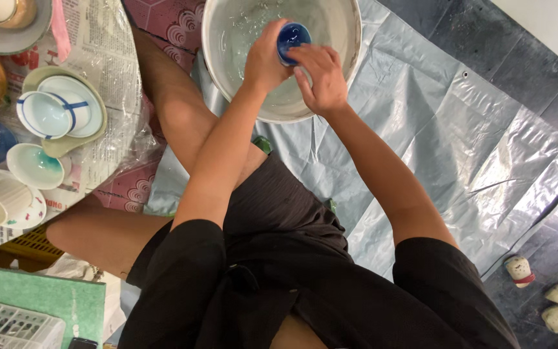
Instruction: The person sits cross-legged on a tarp and washes various ceramic cups and bowls by hand. They pick up items from a pile on the left, scrub them with a sponge in a white bucket of water, and place the wet items onto a drying rack on the right.
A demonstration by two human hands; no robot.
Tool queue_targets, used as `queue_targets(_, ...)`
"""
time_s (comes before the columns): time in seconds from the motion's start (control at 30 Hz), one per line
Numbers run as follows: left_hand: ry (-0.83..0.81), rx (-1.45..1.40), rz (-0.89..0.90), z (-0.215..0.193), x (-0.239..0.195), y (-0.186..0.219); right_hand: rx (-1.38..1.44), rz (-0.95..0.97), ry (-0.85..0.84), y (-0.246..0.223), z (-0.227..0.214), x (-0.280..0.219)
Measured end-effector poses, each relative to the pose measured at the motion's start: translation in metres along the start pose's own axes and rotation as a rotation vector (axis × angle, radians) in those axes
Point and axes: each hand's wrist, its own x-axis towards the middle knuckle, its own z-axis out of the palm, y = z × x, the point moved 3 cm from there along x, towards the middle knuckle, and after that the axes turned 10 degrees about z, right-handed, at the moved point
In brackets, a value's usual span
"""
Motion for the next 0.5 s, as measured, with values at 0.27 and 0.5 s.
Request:
queue_targets(0.27,-0.067,0.136,-0.009,-0.004,-0.036,0.023,-0.188,0.014,-0.435,0.028,0.035,-0.008)
queue_targets(0.5,-0.037,0.160,-0.057,-0.009,-0.040,0.015,-0.324,-0.089,-0.329,0.030,0.035,-0.015)
